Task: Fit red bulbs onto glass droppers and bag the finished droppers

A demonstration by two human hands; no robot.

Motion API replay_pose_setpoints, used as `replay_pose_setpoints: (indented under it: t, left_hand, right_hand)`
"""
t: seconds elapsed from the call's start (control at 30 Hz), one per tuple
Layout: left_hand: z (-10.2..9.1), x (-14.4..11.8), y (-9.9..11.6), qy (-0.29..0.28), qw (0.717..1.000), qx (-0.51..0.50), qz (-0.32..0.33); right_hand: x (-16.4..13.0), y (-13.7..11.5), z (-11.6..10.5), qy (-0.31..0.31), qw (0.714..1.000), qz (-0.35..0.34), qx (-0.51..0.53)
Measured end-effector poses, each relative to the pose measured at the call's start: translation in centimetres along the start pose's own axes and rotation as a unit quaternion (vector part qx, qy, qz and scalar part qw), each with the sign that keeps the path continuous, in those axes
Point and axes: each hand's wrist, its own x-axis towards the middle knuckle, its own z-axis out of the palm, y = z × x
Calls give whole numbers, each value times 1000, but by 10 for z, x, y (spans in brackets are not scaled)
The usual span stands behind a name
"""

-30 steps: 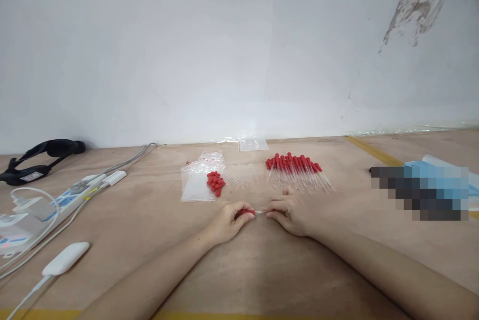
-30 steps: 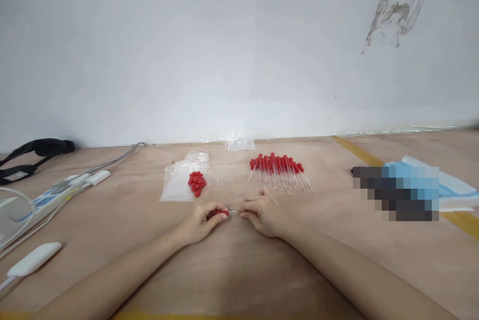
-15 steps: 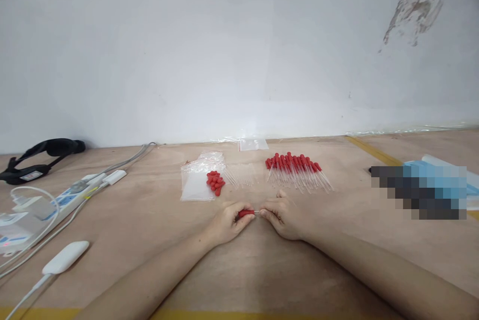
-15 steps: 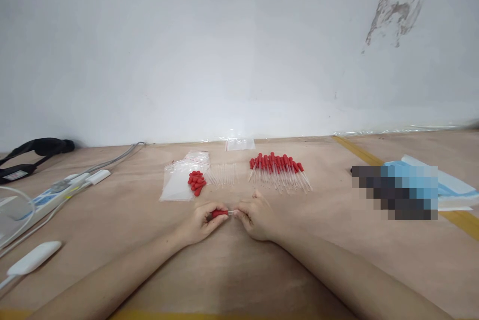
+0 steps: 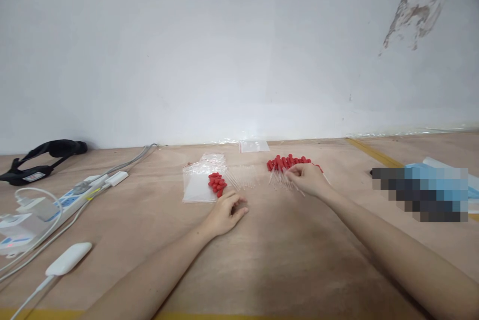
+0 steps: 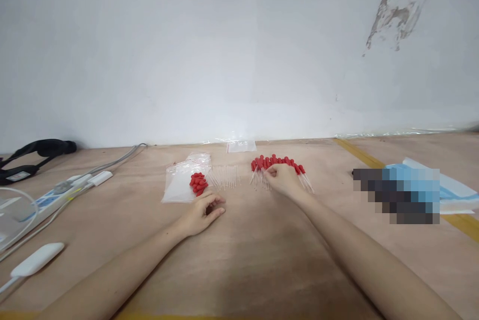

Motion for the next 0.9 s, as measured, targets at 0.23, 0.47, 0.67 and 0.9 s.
replay_pose_setpoints:
  t: [0.23,0.47,0.67,0.9]
  left_hand:
    - [-1,1,3,-10,1000,5,5]
    - [0,0,1,-9,1000,5,1]
    - [1,0,1,21,999,35,13]
    - [-25,13,-28,216,946,238,-33]
  right_hand:
    - [39,19,19,106,980,114,-126]
    - [39,15,30,94,968,131,-194]
    - [28,-4,34,100,970,38,-219]
    - [21,-47,64,0,981,-34,-189]
